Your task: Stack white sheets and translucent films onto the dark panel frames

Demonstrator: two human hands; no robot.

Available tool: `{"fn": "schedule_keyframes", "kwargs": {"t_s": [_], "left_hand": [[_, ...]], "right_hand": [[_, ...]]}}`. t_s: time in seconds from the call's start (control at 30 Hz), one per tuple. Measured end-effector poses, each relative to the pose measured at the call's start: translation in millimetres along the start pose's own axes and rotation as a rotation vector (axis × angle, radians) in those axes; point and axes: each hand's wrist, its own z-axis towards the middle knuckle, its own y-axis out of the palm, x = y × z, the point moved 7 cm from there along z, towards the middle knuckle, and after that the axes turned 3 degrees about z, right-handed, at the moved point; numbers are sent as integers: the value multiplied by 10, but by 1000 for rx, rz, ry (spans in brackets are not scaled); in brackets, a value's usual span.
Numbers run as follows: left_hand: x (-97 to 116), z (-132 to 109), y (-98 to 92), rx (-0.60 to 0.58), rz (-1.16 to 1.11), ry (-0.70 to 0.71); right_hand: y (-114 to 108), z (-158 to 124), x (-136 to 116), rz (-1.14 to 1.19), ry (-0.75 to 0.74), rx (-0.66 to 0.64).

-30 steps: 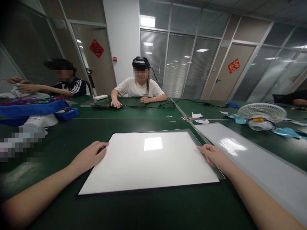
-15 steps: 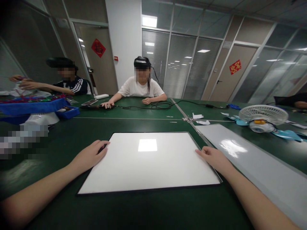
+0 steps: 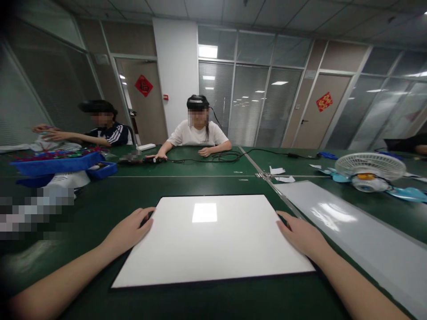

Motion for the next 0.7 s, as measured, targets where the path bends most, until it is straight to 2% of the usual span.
{"fn": "schedule_keyframes", "kwargs": {"t_s": [0.13, 0.27, 0.43, 0.7], "left_hand": [[12, 7, 16, -17, -7, 11], [-15, 18, 37, -16, 9, 25], [-42, 29, 54, 2, 14, 38], [6, 17, 32, -18, 50, 49]], "right_hand": [[5, 7, 1, -17, 14, 48], [-5, -9, -40, 12, 36, 18], [-55, -49, -114, 15, -6, 30], [-6, -3, -60, -53, 10, 54]]}}
